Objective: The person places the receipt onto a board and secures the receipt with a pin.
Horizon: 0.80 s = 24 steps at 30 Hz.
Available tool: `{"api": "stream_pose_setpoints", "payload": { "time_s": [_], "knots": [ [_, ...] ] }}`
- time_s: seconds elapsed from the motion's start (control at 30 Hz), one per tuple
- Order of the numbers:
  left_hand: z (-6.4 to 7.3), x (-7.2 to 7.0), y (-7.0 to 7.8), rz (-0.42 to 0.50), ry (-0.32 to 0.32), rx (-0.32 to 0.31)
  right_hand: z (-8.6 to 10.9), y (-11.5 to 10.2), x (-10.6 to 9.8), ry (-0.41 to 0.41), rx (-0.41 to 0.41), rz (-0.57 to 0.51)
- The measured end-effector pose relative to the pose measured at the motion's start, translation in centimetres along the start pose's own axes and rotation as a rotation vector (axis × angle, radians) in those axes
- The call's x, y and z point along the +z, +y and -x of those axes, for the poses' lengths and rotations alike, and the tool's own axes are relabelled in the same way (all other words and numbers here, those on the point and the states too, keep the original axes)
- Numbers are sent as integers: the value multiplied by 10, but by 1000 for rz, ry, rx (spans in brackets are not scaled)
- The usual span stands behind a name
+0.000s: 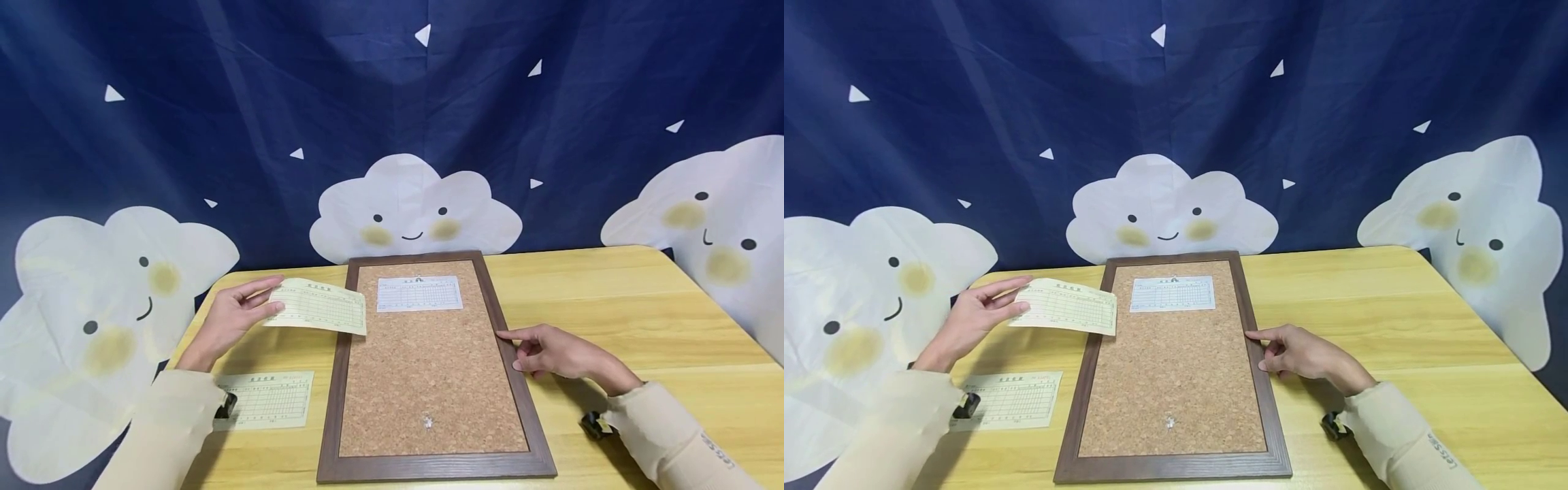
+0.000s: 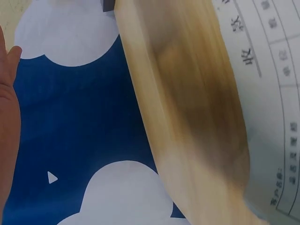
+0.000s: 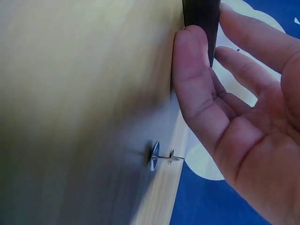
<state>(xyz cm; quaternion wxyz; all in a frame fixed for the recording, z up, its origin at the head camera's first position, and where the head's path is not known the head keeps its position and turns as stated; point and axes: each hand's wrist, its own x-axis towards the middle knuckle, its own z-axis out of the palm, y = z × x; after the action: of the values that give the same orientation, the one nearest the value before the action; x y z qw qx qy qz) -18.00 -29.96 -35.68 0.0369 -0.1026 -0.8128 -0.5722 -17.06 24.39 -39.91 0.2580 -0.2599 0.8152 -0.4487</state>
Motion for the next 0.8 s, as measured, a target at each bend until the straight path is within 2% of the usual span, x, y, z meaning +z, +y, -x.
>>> {"api": "stream_pose_setpoints", "payload": {
  "time_s": [0.27, 0.53, 0.8],
  "knots": [
    [-2, 8, 1, -30, -15, -11, 0, -1, 0, 3, 8, 10],
    [-4, 16, 3, -24, -27, 3, -1, -2, 1, 7, 16, -8],
    [-5, 26, 5, -9, -39, -10, -2, -2, 1, 8, 29, -12]
  ]
}}
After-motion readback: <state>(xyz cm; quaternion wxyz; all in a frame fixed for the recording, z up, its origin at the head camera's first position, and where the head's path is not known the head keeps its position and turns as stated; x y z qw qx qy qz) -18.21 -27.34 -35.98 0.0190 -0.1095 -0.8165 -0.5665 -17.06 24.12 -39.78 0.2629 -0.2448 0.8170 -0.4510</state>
